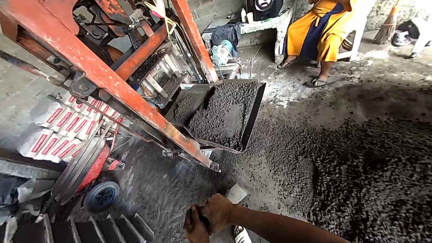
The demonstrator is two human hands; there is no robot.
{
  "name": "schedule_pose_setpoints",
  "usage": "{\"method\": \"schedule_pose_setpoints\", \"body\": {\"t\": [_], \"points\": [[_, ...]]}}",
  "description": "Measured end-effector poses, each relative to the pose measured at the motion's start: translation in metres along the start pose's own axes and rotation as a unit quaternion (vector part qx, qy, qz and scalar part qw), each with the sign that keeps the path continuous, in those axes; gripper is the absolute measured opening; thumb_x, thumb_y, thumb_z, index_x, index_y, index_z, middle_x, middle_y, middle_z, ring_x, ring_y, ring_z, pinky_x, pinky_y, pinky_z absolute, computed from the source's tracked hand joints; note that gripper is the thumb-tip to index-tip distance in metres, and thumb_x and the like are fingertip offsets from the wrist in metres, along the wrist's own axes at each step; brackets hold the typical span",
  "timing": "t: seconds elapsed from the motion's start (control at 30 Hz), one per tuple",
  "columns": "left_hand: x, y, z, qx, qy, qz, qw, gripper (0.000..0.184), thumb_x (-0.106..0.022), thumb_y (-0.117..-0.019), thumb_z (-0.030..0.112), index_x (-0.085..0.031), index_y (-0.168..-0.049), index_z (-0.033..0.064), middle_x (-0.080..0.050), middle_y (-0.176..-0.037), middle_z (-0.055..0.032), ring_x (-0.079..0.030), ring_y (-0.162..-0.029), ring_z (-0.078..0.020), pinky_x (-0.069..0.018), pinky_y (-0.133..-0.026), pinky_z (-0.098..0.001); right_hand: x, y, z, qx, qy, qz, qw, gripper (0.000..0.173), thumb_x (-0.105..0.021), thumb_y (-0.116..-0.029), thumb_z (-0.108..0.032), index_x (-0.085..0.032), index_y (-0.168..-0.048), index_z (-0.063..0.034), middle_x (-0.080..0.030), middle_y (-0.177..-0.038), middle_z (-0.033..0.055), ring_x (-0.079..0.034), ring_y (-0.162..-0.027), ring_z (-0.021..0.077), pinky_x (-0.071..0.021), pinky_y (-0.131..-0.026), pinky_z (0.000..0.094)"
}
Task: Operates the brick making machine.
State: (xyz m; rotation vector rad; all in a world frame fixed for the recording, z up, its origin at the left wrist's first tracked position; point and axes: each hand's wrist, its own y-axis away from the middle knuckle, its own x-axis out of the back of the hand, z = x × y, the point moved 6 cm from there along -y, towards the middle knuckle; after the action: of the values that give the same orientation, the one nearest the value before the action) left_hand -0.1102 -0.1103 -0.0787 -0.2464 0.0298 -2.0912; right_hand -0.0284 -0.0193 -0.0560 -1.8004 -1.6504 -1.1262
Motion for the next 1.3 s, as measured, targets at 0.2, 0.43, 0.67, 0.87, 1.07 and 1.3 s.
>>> {"method": "schedule_pose_setpoints", "body": {"t": [0.2,0.43,0.67,0.87,1.07,1.3], "points": [[-0.003,-0.001,0.001,-0.005,0.016,0.001,1.0,0.025,-0.053,-0.1038,0.015,-0.071,-0.095,-0.0001,-0.069,-0.075,-0.0032,-0.065,-0.064,-0.0088,-0.0569,-0.062,-0.026,0.005,0.003,0.0,-0.001,0.0,0.01,1.0,0.049,-0.074,-0.0822,-0.05,-0.069,-0.106,-0.0077,-0.072,-0.099,0.0187,-0.069,-0.095,0.0408,-0.0525,-0.076,0.0655],[-0.011,-0.006,0.003,-0.011,0.032,-0.006,0.999,0.025,-0.052,-0.1029,0.015,-0.071,-0.095,-0.0003,-0.069,-0.075,-0.0032,-0.066,-0.065,-0.0093,-0.0578,-0.062,-0.0271,0.01,0.006,0.005,-0.029,-0.007,0.002,1.0,0.051,-0.074,-0.0828,-0.053,-0.069,-0.112,-0.0115,-0.073,-0.101,0.0176,-0.069,-0.096,0.0406,-0.0523,-0.079,0.0662],[-0.023,-0.008,0.009,0.002,0.023,-0.01,1.0,0.023,-0.055,-0.1027,0.013,-0.073,-0.099,-0.0012,-0.072,-0.081,-0.0068,-0.069,-0.071,-0.0118,-0.0605,-0.071,-0.0307,0.016,0.013,0.016,-0.062,-0.012,0.016,0.998,0.056,-0.071,-0.0816,-0.057,-0.069,-0.123,-0.0195,-0.074,-0.105,0.0161,-0.07,-0.1,0.0398,-0.0524,-0.084,0.0672],[-0.028,-0.005,0.012,0.003,0.043,-0.016,0.999,0.023,-0.054,-0.1038,0.012,-0.073,-0.099,0.0002,-0.073,-0.083,-0.0065,-0.07,-0.075,-0.0122,-0.0607,-0.075,-0.0313,0.014,0.014,0.024,-0.063,-0.012,0.037,0.997,0.057,-0.073,-0.078,-0.06,-0.071,-0.122,-0.0242,-0.076,-0.104,0.0107,-0.072,-0.097,0.0349,-0.0545,-0.082,0.065],[-0.026,0.001,0.012,0.002,0.045,-0.008,0.999,0.024,-0.053,-0.1037,0.012,-0.073,-0.102,-0.0005,-0.073,-0.085,-0.0065,-0.071,-0.078,-0.0117,-0.0607,-0.077,-0.0307,0.01,0.016,0.024,-0.064,-0.005,0.027,0.998,0.059,-0.07,-0.0793,-0.062,-0.069,-0.126,-0.0259,-0.076,-0.103,0.011,-0.072,-0.098,0.0354,-0.054,-0.084,0.0654],[-0.019,0.008,0.009,-0.012,0.043,-0.007,0.999,0.023,-0.054,-0.1027,0.012,-0.072,-0.1,-0.0017,-0.073,-0.083,-0.0063,-0.07,-0.076,-0.0113,-0.061,-0.075,-0.0297,0.007,0.022,0.014,-0.064,-0.005,0.012,0.998,0.057,-0.071,-0.0815,-0.058,-0.069,-0.124,-0.0206,-0.075,-0.103,0.0141,-0.071,-0.097,0.0383,-0.0534,-0.082,0.0668]]}}
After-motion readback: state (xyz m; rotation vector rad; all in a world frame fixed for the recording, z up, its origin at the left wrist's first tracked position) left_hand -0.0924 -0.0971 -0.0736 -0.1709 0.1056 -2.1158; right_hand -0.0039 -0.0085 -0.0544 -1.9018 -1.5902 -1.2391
